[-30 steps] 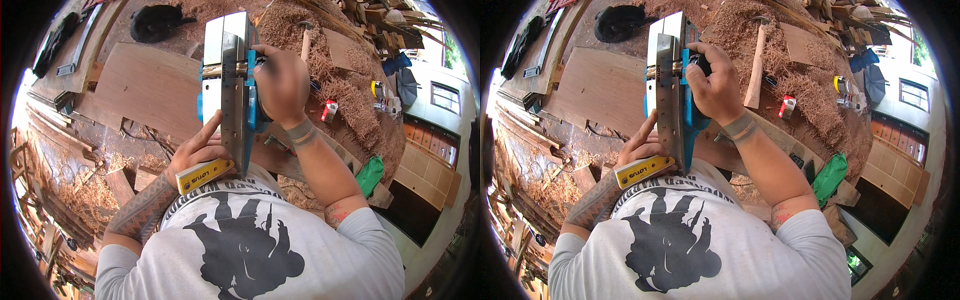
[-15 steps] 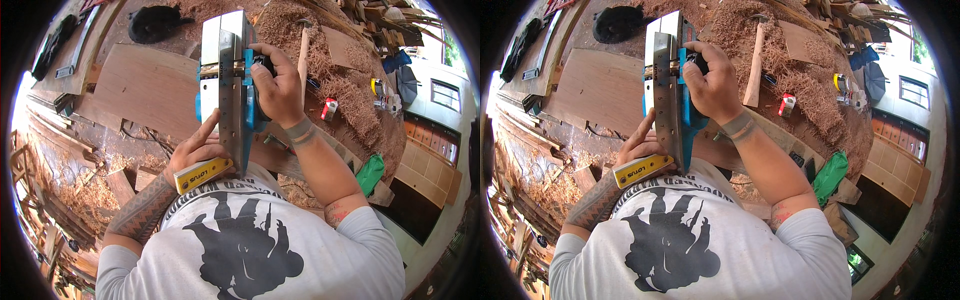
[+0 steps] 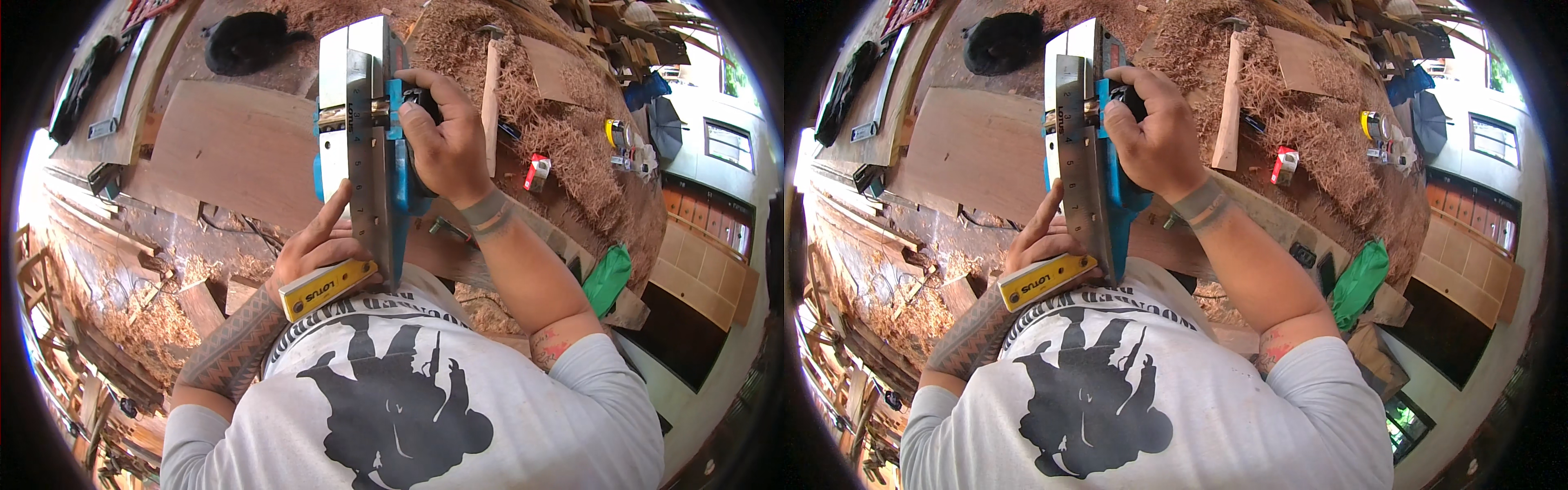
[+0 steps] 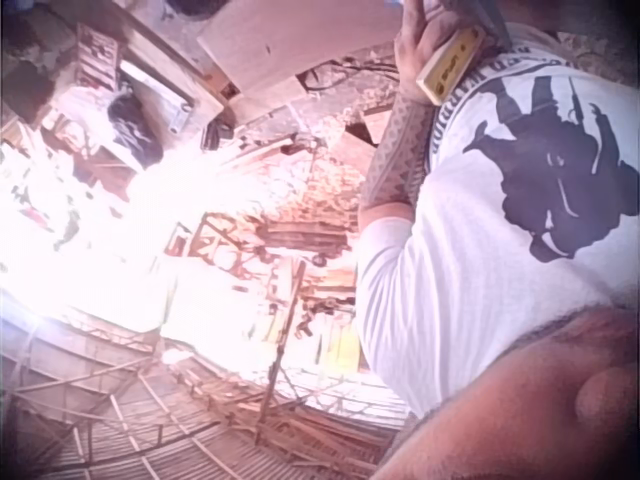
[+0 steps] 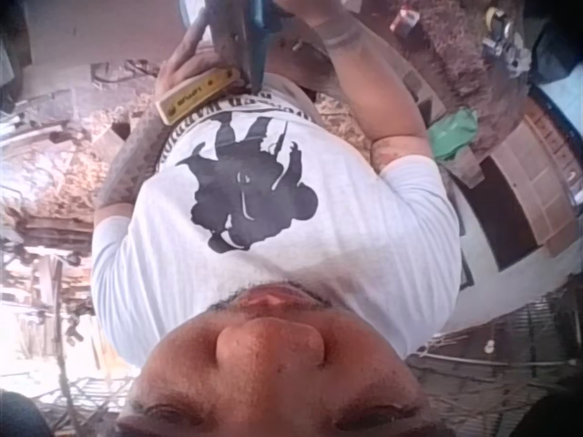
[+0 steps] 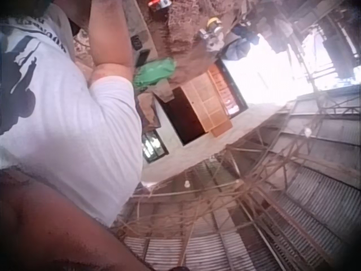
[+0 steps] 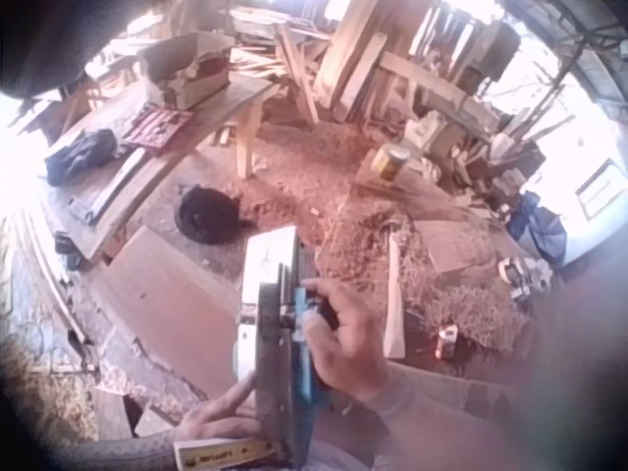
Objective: The person uses a socket wrench to tighten bolts on the blade assembly of an electric hand planer while holding a combination square against the tool base.
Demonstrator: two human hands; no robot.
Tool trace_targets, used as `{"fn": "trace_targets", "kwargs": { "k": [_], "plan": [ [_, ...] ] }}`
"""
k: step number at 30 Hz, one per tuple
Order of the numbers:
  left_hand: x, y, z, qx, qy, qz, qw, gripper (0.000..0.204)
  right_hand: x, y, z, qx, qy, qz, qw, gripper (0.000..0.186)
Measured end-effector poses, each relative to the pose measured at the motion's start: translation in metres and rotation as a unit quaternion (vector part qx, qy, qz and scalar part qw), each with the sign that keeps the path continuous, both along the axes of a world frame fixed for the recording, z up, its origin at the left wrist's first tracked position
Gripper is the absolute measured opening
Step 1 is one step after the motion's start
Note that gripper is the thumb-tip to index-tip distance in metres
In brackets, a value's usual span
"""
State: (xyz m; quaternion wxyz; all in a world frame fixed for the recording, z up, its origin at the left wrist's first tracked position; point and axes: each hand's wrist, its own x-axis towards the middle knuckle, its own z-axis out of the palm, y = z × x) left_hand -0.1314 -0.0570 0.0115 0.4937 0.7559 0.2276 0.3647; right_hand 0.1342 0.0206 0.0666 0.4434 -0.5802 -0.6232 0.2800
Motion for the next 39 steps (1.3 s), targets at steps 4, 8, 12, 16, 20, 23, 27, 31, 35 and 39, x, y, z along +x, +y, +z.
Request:
{"fn": "trace_targets", "kwargs": {
  "k": [4,8,12,16,20,23,27,31,35,39],
  "plan": [
    [0.0013,-0.0032,-0.0046,-0.007,0.01,0.006,1.0,0.027,-0.001,-0.001,0.0031,-0.007,-0.001,0.0,1.0,0.038],
    [0.0016,-0.0025,-0.0045,-0.016,-0.002,0.001,1.0,0.028,0.0006,0.0001,0.0029,0.007,-0.017,0.004,1.0,0.038],
    [0.0007,-0.0014,-0.0009,-0.016,-0.002,0.002,1.0,0.028,-0.0021,0.001,0.0047,0.015,-0.014,0.007,1.0,0.038],
    [0.0009,-0.0023,-0.0035,-0.016,0.004,0.002,1.0,0.029,-0.0007,-0.0005,0.0025,0.002,-0.004,0.002,1.0,0.038],
    [0.0002,-0.0017,-0.0047,-0.007,0.006,0.003,1.0,0.031,0.0004,0.0002,0.0013,0.001,-0.008,0.003,1.0,0.038],
    [0.0003,-0.0021,-0.0042,-0.008,0.01,0.004,1.0,0.032,0.0,0.0007,0.0007,0.001,-0.006,0.004,1.0,0.039],
    [0.0007,-0.0037,-0.0052,-0.023,0.011,0.004,1.0,0.032,0.0007,0.0005,0.0001,-0.007,0.001,0.003,1.0,0.039],
    [0.0003,-0.0046,-0.0066,-0.032,-0.009,0.0,0.999,0.03,0.0005,0.001,0.0027,0.002,-0.009,0.009,1.0,0.04],
    [-0.0014,-0.004,-0.0091,-0.003,0.011,-0.004,1.0,0.032,0.0008,0.0,0.0012,-0.008,0.0,0.01,1.0,0.041],
    [0.0014,-0.0072,-0.0073,-0.016,-0.015,0.003,1.0,0.028,0.0013,0.0007,0.0046,-0.003,-0.014,0.012,1.0,0.042]
  ]
}}
